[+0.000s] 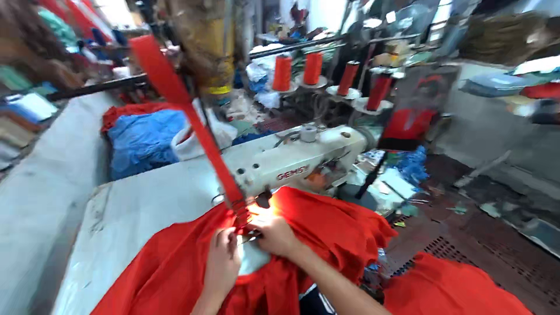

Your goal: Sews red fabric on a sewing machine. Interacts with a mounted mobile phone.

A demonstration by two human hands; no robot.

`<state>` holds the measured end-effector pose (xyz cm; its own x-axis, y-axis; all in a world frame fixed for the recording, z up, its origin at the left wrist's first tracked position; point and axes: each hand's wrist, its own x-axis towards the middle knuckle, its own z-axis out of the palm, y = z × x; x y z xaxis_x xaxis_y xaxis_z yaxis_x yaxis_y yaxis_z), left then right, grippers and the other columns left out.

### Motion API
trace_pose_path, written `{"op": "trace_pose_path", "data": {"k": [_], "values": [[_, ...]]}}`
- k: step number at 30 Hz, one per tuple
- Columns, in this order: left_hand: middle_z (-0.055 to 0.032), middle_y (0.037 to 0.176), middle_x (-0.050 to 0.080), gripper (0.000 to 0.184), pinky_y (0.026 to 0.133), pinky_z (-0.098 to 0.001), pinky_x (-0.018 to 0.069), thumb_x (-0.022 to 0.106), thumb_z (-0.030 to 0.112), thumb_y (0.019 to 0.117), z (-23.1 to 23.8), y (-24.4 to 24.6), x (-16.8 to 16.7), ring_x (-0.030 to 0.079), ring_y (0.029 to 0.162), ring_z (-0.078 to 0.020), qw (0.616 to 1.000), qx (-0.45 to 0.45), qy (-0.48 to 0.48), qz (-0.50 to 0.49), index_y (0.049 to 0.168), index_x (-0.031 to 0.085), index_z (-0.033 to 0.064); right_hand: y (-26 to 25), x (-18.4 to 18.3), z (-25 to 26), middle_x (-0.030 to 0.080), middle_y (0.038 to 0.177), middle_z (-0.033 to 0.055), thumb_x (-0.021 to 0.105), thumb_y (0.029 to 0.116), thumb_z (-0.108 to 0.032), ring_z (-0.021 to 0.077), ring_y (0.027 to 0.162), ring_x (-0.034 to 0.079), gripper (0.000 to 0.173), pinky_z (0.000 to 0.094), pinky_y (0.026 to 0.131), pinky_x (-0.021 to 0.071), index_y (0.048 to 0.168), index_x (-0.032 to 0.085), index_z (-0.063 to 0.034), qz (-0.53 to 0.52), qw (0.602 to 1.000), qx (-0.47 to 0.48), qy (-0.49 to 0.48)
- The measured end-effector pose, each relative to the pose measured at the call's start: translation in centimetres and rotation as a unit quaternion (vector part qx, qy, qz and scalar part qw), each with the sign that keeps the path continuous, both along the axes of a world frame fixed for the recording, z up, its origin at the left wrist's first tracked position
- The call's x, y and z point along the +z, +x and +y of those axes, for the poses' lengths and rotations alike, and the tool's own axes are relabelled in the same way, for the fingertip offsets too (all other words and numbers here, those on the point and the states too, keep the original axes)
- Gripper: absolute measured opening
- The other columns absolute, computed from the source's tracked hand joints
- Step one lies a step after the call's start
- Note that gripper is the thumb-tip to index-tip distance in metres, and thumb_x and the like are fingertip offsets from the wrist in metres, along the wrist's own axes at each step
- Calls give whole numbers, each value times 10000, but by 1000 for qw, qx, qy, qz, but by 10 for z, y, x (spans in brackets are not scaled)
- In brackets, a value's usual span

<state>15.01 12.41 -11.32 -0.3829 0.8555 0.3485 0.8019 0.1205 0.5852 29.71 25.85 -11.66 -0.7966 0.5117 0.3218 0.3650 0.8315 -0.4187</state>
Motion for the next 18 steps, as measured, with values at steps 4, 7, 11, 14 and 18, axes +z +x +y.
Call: {"op": "trace_pose_path", "data": {"k": [4,7,11,14,18], "values": [[-138,1255,658,301,1048,-452,500,540,213,990,-4,3,-8,602,1217,-311,994,8,-31,108,1177,745,95,1,-4,-9,761,992,65,691,880,-172,286,832,738,333,535,654,595,1191,759,-268,-2,999,-7,36],[-124,1280,643,359,1038,-447,503,528,253,984,-2,5,-12,601,1208,-300,991,13,-48,128,1266,724,146,1,-5,-12,753,957,62,690,862,-151,276,793,728,397,500,623,587,1234,746,-276,-9,998,-8,61],[-132,1284,637,410,1028,-463,499,512,283,985,-1,4,-12,602,1192,-309,988,13,-59,144,1329,695,157,-3,-4,-15,744,908,48,689,838,-148,255,746,715,427,471,579,571,1245,741,-265,-22,995,-14,92],[-136,1287,644,387,1001,-505,504,523,259,974,0,3,-11,610,1191,-328,987,20,-64,148,1296,708,152,-9,-2,-18,746,905,52,666,854,-147,248,761,724,351,462,590,576,1184,762,-219,-21,995,-22,92],[-154,1300,651,330,951,-596,495,579,155,909,11,0,-10,620,1200,-381,985,25,-36,168,1199,731,111,-19,20,-24,759,1031,125,662,890,-196,325,980,732,237,595,775,565,1079,764,-95,-56,997,-39,-35]]}}
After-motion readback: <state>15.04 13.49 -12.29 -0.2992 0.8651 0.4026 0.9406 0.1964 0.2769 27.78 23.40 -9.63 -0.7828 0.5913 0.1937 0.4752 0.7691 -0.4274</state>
